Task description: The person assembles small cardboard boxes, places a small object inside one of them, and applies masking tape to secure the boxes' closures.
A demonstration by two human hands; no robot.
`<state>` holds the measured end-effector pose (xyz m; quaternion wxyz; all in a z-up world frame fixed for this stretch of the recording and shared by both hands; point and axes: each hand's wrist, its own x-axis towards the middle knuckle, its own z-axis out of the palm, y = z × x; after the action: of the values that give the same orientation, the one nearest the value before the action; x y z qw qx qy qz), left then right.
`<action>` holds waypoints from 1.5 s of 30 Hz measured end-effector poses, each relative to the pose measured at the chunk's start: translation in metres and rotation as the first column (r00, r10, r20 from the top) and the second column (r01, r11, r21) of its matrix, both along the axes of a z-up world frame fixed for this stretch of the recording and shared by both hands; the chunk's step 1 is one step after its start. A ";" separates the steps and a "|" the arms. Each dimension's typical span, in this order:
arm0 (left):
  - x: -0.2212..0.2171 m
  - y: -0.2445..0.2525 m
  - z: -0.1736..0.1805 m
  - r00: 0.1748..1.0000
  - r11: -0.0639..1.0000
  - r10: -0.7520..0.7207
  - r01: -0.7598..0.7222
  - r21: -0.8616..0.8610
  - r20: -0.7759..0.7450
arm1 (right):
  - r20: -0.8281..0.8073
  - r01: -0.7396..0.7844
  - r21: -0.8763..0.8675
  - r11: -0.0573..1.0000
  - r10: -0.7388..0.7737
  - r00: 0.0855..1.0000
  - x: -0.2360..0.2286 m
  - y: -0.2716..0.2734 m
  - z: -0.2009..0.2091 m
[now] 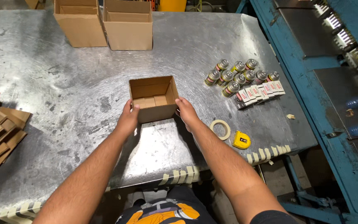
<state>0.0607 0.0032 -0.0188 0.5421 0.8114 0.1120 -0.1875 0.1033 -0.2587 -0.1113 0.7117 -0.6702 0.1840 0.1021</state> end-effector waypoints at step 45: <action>-0.038 -0.015 0.004 0.929 0.983 -0.101 0.037 0.182 0.355 | -0.316 -0.217 -0.938 -0.270 0.925 0.212 0.029 0.054 0.146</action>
<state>0.0224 -0.0119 -0.0152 0.4742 0.8793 -0.0029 -0.0432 0.1327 -0.2047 0.0349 -0.0168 -0.8929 -0.4302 0.1319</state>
